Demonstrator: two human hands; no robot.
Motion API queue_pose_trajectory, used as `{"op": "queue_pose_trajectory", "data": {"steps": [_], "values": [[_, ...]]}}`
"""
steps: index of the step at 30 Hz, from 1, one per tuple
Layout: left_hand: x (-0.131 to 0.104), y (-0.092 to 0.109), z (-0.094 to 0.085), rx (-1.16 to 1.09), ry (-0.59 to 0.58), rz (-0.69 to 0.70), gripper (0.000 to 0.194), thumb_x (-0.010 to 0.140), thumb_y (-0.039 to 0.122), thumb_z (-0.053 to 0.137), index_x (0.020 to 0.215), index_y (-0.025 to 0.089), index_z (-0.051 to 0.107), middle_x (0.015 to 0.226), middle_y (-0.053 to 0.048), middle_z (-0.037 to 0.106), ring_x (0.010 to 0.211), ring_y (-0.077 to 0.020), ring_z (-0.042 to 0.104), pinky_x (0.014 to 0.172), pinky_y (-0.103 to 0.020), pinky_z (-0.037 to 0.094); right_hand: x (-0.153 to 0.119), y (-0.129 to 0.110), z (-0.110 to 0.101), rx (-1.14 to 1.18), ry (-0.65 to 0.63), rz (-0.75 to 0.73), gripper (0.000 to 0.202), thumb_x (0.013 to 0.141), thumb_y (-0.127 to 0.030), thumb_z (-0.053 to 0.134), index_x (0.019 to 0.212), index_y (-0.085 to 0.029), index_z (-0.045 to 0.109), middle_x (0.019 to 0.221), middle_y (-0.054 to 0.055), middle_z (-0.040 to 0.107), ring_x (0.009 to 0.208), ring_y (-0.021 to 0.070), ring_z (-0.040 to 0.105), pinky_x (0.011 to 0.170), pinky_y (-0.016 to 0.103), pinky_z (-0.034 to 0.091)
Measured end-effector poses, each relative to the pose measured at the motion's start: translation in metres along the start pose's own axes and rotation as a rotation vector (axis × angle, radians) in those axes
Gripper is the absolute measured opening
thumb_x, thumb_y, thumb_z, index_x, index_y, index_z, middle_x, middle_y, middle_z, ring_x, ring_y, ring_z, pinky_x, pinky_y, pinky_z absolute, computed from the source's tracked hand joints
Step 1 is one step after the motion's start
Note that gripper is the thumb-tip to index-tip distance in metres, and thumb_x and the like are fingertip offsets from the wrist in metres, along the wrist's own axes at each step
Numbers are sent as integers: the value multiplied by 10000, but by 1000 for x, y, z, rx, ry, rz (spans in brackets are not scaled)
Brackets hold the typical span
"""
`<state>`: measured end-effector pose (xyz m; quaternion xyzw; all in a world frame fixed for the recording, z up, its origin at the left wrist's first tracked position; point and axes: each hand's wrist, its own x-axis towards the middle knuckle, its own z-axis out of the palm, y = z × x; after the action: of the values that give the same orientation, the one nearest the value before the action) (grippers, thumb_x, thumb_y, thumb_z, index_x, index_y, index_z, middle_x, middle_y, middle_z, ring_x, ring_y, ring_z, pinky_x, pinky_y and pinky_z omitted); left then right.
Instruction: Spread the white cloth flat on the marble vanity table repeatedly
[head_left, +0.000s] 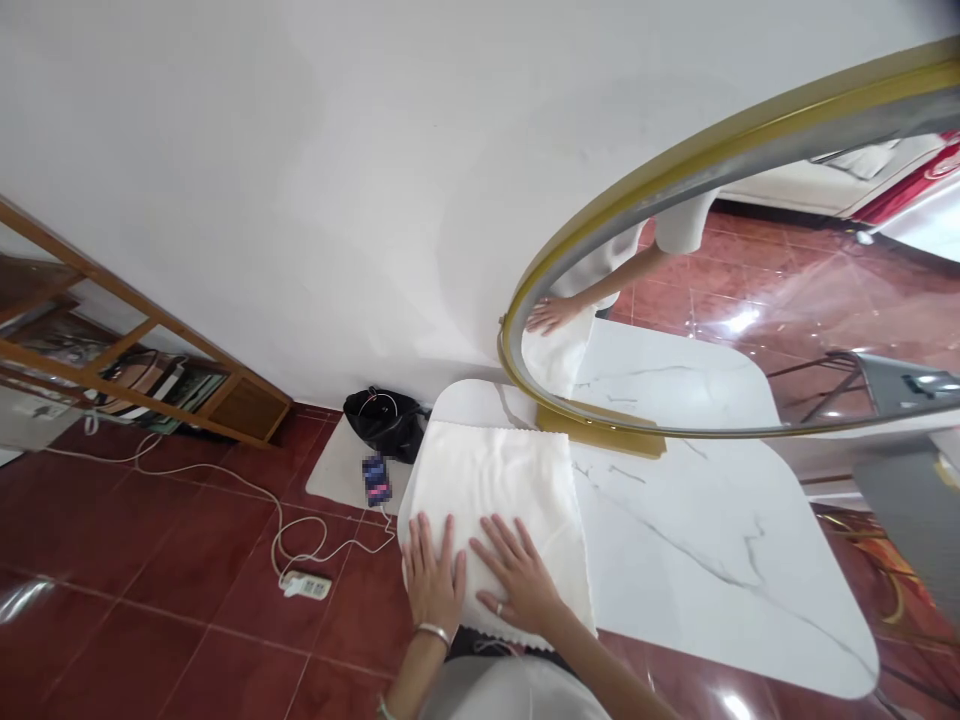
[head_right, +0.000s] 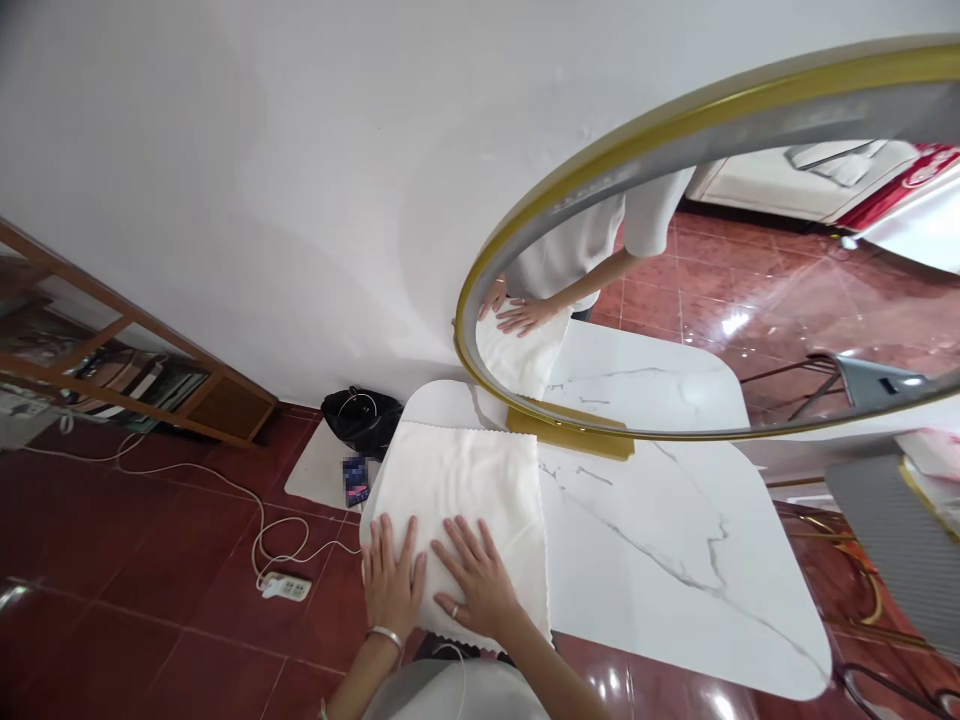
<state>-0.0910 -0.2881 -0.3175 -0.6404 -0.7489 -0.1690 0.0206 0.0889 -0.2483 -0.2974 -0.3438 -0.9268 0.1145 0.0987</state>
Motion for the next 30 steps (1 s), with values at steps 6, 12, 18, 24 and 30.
{"op": "queue_pose_trajectory", "data": {"steps": [6, 12, 18, 24, 30], "values": [[3, 38, 19, -73, -10, 223, 611, 904, 272, 459, 1485, 275, 267, 1602, -120, 63, 1444, -320, 194, 1118, -526, 276, -48, 18, 0, -47, 49, 166, 728, 903, -500, 493, 1516, -284, 166, 1578, 88, 168, 1436, 326, 209, 1123, 583, 234], [29, 75, 43, -260, -88, 191, 502, 843, 272, 495, 1344, 248, 526, 1527, -136, 330, 1407, -316, 290, 1087, -539, 297, -72, 40, -14, 113, 51, 336, 645, 906, -566, 464, 1479, -328, 290, 1549, 50, 272, 1427, 291, 253, 1128, 563, 263], [118, 82, 27, -643, -425, -113, 366, 752, 449, 567, 978, 205, 718, 1145, -118, 641, 1142, -306, 555, 963, -455, 446, -60, 29, -41, 414, 15, 500, 520, 851, -638, 507, 1274, -347, 591, 1464, 31, 436, 1382, 286, 354, 1134, 543, 253], [171, 79, 16, -680, -611, -41, 402, 658, 461, 650, 967, 214, 720, 873, -34, 695, 696, -189, 641, 676, -310, 514, -58, 25, -32, 574, -6, 538, 457, 787, -638, 593, 1138, -362, 687, 1378, 30, 534, 1328, 304, 435, 1122, 516, 282], [196, 88, 10, -576, -587, -48, 236, 614, 412, 667, 684, 187, 672, 726, -39, 658, 866, -259, 646, 839, -361, 480, -54, 55, -12, 570, 43, 421, 397, 776, -613, 632, 1104, -397, 694, 1235, -6, 653, 1203, 271, 570, 1055, 406, 416]]}}
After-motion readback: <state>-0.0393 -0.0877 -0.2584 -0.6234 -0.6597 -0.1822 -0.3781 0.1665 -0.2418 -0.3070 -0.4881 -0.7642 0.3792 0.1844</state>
